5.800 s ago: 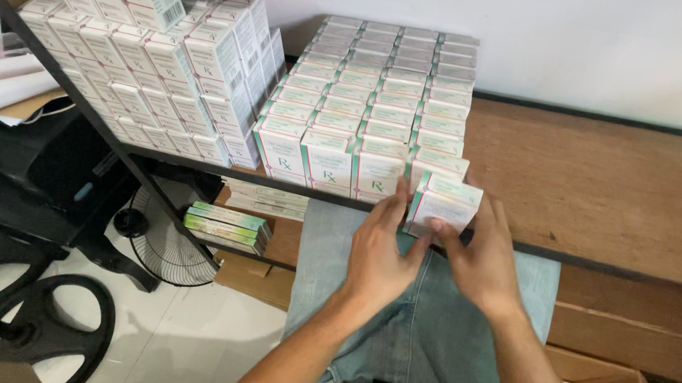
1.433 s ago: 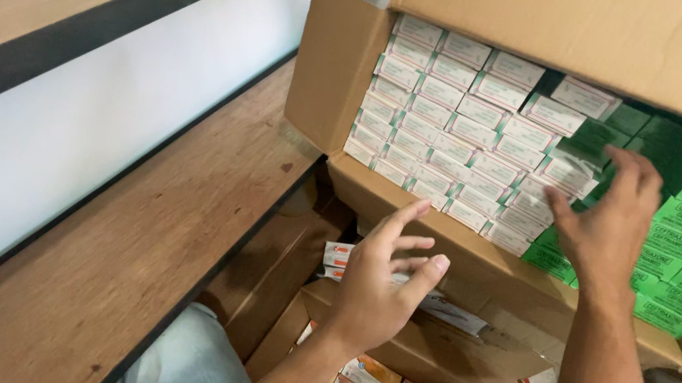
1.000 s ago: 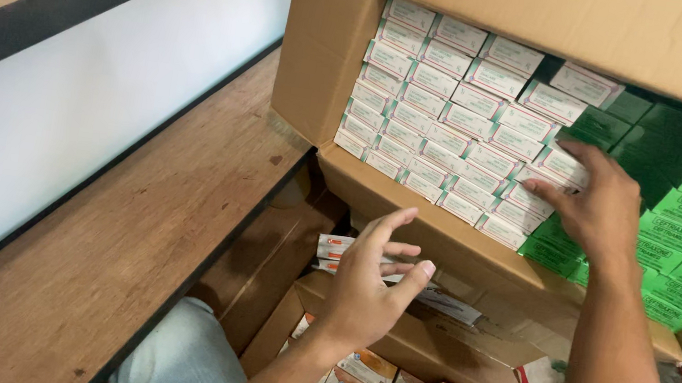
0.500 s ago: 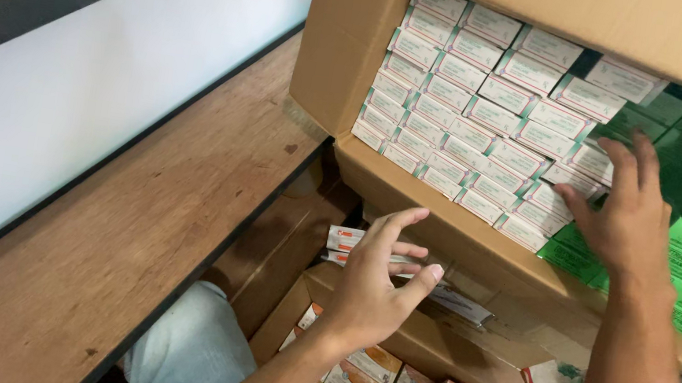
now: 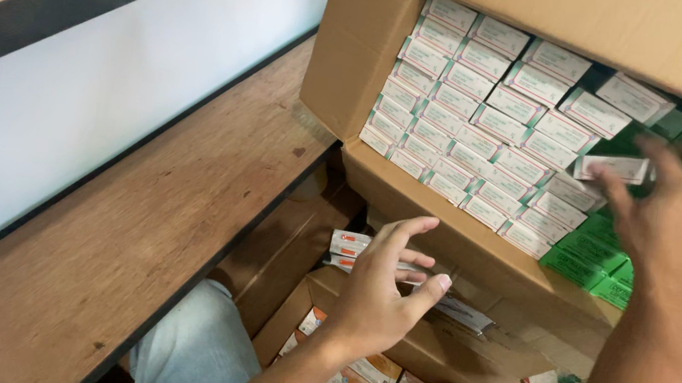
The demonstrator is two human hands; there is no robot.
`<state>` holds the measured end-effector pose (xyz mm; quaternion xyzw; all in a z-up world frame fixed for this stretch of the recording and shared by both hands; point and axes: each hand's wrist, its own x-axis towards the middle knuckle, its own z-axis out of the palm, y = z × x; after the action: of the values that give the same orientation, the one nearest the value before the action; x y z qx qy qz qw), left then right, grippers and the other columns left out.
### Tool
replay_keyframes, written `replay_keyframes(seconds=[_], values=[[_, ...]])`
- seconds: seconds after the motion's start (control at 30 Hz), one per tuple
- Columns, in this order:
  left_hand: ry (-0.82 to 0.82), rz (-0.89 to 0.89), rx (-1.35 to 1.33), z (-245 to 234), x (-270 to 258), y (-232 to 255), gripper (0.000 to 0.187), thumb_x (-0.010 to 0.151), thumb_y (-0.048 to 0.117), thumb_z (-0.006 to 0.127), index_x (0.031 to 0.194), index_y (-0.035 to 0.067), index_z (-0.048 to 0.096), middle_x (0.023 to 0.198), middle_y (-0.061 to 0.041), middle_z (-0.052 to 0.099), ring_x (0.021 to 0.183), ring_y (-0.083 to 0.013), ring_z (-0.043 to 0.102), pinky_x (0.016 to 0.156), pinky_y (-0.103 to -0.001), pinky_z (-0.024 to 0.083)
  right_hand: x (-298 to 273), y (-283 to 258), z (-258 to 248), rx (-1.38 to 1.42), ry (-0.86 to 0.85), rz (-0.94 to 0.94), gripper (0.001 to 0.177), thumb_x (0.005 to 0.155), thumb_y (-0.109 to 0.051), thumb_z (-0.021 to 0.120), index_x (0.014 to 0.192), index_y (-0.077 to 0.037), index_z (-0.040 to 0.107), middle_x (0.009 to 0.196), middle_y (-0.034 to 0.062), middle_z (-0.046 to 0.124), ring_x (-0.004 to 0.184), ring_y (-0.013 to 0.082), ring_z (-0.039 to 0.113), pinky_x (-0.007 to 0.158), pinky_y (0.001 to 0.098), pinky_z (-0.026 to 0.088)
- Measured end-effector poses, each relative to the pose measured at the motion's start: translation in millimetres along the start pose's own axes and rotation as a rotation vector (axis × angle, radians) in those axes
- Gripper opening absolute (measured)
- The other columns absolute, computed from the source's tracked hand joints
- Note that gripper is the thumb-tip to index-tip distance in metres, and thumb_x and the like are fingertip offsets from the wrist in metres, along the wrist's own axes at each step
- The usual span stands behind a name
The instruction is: The person removes small white and green boxes from a large cardboard box, opens some to check contents, and stacks them in neat rows on a wooden shelf. The person repeatedly picks up boxes, aligns them, and places them on the shelf.
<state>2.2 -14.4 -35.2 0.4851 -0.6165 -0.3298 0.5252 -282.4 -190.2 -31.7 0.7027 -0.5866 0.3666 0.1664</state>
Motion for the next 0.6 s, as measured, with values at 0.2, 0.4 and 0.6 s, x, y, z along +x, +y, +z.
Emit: replay_keyframes(seconds=[0.2, 0.4, 0.6], values=[[-0.012, -0.002, -0.012, 3, -4, 6, 0.060, 0.087, 0.015, 0.073, 0.143, 0.004, 0.052, 0.137, -0.014, 0.057, 0.107, -0.0203, 0.070, 0.086, -0.031, 0.062, 42, -13, 50, 0.252, 0.214, 0.070, 0.091, 0.086, -0.044, 0.098, 0.132, 0.015, 0.045, 0.126, 0.0329, 0.060, 0.118, 0.0470, 0.063, 0.102, 0.0501, 0.052], [-0.029, 0.001, 0.005, -5, -9, 9, 0.061, 0.088, 0.014, 0.073, 0.144, 0.004, 0.052, 0.140, -0.015, 0.055, 0.111, -0.0213, 0.069, 0.089, -0.031, 0.061, 56, -32, 82, 0.301, 0.137, 0.237, 0.099, 0.074, -0.047, 0.104, 0.120, 0.018, 0.045, 0.110, 0.0362, 0.065, 0.099, 0.0470, 0.066, 0.089, 0.0518, 0.054], [-0.030, 0.003, 0.023, -5, -13, 9, 0.061, 0.088, 0.015, 0.073, 0.144, 0.004, 0.052, 0.141, -0.015, 0.055, 0.110, -0.0218, 0.069, 0.090, -0.032, 0.061, 54, -25, 73, 0.291, 0.010, 0.374, 0.087, 0.082, -0.051, 0.100, 0.121, 0.007, 0.049, 0.104, 0.0291, 0.070, 0.094, 0.0397, 0.072, 0.085, 0.0469, 0.060]])
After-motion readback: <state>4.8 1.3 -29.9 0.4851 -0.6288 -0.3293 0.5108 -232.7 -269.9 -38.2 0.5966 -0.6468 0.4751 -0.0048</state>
